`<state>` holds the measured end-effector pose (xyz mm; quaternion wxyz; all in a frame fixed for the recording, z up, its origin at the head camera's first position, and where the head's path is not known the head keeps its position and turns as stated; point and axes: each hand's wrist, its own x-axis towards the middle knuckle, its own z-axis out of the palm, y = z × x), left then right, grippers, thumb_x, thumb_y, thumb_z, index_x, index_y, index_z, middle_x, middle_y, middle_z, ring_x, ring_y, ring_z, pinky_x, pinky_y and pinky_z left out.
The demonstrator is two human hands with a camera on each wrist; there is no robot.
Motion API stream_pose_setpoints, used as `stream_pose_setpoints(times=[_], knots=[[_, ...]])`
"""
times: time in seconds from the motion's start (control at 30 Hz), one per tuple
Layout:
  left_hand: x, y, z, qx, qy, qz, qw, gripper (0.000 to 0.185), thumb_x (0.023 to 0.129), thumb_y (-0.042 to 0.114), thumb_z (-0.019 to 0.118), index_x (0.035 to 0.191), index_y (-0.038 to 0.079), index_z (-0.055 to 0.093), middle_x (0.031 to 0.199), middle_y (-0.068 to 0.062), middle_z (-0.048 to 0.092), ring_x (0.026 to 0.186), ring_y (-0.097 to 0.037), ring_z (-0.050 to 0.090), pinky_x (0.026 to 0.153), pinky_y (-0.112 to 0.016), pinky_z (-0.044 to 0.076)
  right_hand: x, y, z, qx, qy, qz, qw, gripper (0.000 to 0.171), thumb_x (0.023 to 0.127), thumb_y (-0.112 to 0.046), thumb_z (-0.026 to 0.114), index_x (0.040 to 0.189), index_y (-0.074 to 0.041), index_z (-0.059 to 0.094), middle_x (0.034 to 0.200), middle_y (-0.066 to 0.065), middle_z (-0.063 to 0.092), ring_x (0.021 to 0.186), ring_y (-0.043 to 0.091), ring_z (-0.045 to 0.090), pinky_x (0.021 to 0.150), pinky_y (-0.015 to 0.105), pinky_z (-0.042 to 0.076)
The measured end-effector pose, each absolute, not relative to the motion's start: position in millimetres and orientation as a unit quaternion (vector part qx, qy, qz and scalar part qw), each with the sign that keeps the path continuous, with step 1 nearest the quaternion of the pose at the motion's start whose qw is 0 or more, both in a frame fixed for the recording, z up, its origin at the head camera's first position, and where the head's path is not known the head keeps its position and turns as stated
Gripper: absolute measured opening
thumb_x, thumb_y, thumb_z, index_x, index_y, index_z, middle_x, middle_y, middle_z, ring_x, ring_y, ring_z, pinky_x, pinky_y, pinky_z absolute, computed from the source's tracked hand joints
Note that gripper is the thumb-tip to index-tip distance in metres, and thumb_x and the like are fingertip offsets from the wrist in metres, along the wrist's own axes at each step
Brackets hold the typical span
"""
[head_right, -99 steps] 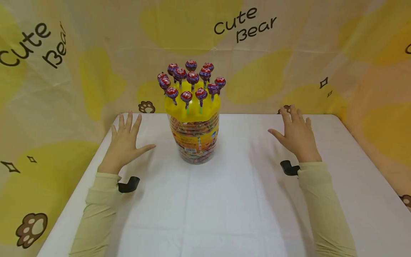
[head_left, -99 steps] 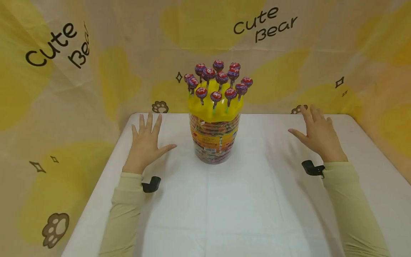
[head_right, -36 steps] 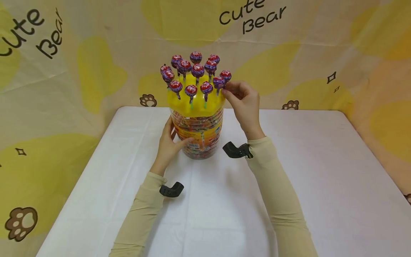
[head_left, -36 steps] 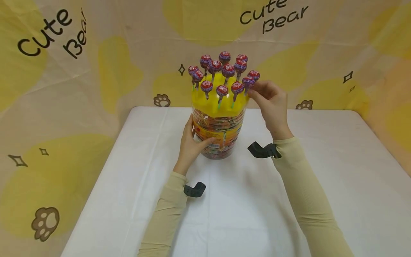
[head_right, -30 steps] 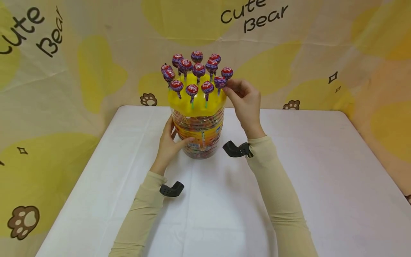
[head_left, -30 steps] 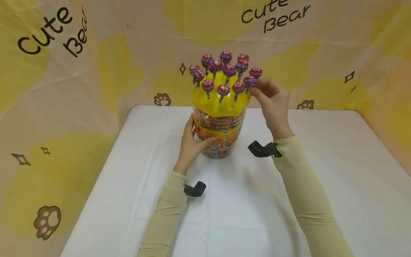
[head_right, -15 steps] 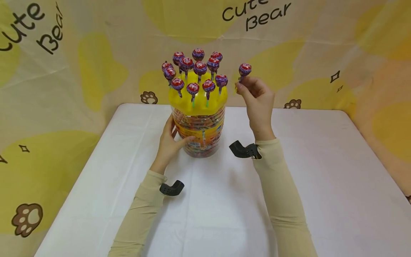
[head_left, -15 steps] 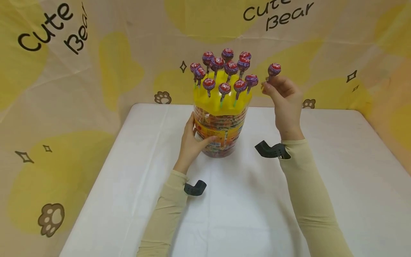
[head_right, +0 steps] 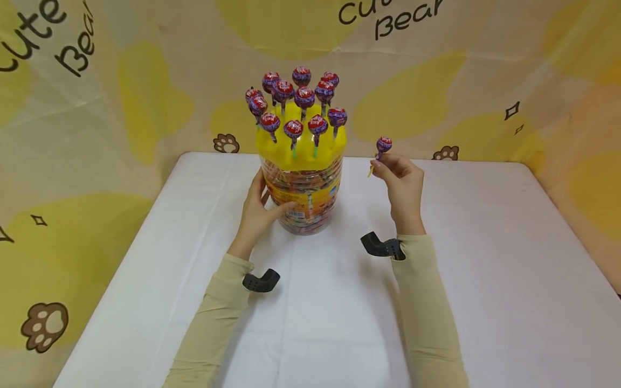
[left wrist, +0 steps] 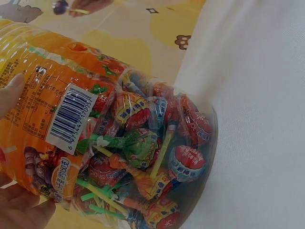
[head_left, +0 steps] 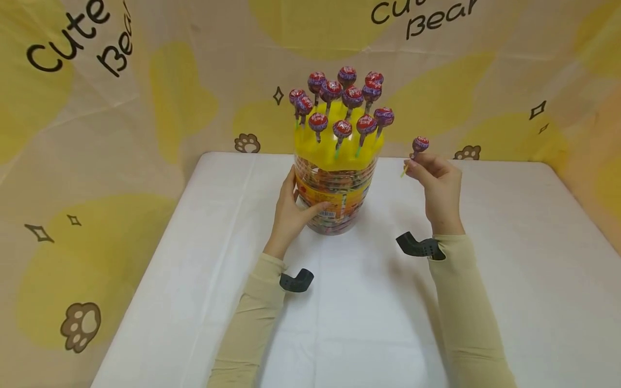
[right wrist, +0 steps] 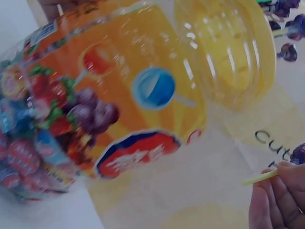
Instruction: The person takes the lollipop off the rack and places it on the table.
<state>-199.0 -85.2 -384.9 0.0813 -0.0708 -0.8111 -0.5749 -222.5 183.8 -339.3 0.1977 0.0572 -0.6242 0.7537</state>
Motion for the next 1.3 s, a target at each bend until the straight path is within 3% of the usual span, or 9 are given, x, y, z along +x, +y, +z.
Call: stream_pose_setpoints(times=[0.13, 0.4, 0.53, 0.7, 0.8, 0.93, 1.3], knots=[[-199.6, -85.2, -385.5, -0.070, -0.810, -0.576, 0.083, 0.098, 0.079, 0.025, 0.078, 0.152, 0.010, 0.013, 0.153, -0.010, 0.021, 0.140, -0.024, 0.021, 0.113, -0.040, 0.026, -221.5, 191.0, -359.2, 0.044, -0.643, 0.749, 0.155, 0.003, 0.085, 0.001, 0.067, 0.087, 0.001, 0.069, 0.086, 0.005, 0.067, 0.077, 0.014, 0.065, 0.076, 0.020, 0.055], [-199.8, -85.7, -386.1, -0.075, -0.807, -0.580, 0.081, 0.099, 0.079, 0.023, 0.078, 0.152, 0.010, 0.012, 0.154, -0.010, 0.020, 0.140, -0.024, 0.021, 0.113, -0.040, 0.026, -223.9, 204.1, -391.3, 0.054, -0.676, 0.732, 0.067, 0.011, 0.087, 0.002, 0.064, 0.094, 0.010, 0.065, 0.082, 0.000, 0.070, 0.074, 0.011, 0.066, 0.072, 0.019, 0.055], [-201.1, -85.3, -387.1, -0.078, -0.807, -0.579, 0.082, 0.099, 0.079, 0.023, 0.078, 0.152, 0.010, 0.012, 0.154, -0.010, 0.020, 0.140, -0.023, 0.021, 0.113, -0.039, 0.026, -228.6, 208.8, -404.9, 0.052, -0.673, 0.737, 0.026, 0.007, 0.087, 0.006, 0.062, 0.092, 0.005, 0.066, 0.080, 0.000, 0.070, 0.070, 0.010, 0.067, 0.068, 0.020, 0.056], [-202.1, -84.7, -385.8, -0.083, -0.806, -0.579, 0.088, 0.098, 0.079, 0.021, 0.078, 0.152, 0.010, 0.013, 0.153, -0.010, 0.021, 0.140, -0.023, 0.021, 0.113, -0.039, 0.026, -235.6, 212.4, -424.2, 0.019, -0.684, 0.729, -0.011, 0.015, 0.087, 0.008, 0.061, 0.085, -0.004, 0.069, 0.077, -0.001, 0.070, 0.067, 0.008, 0.065, 0.066, 0.019, 0.056], [-202.4, -84.6, -385.9, -0.083, -0.804, -0.582, 0.085, 0.098, 0.079, 0.021, 0.078, 0.152, 0.011, 0.013, 0.154, -0.008, 0.021, 0.140, -0.022, 0.021, 0.113, -0.038, 0.025, -238.6, 213.5, -435.4, -0.009, -0.698, 0.715, -0.033, 0.007, 0.087, 0.006, 0.062, 0.091, 0.004, 0.067, 0.077, -0.002, 0.070, 0.067, 0.007, 0.063, 0.065, 0.018, 0.055], [-203.0, -85.0, -387.0, -0.083, -0.805, -0.581, 0.084, 0.098, 0.079, 0.022, 0.078, 0.152, 0.011, 0.012, 0.154, -0.008, 0.020, 0.141, -0.021, 0.020, 0.113, -0.037, 0.025, -239.3, 212.8, -442.7, -0.035, -0.715, 0.696, -0.064, 0.026, 0.088, 0.002, 0.062, 0.107, 0.019, 0.056, 0.080, -0.002, 0.068, 0.069, 0.007, 0.062, 0.065, 0.017, 0.054], [-203.8, -85.3, -387.7, -0.086, -0.802, -0.585, 0.083, 0.098, 0.080, 0.022, 0.077, 0.152, 0.011, 0.012, 0.154, -0.008, 0.019, 0.141, -0.021, 0.020, 0.113, -0.037, 0.025, -241.8, 209.2, -446.6, -0.057, -0.736, 0.673, -0.050, 0.030, 0.086, 0.004, 0.064, 0.108, 0.023, 0.056, 0.073, -0.004, 0.067, 0.064, 0.004, 0.062, 0.063, 0.016, 0.055]])
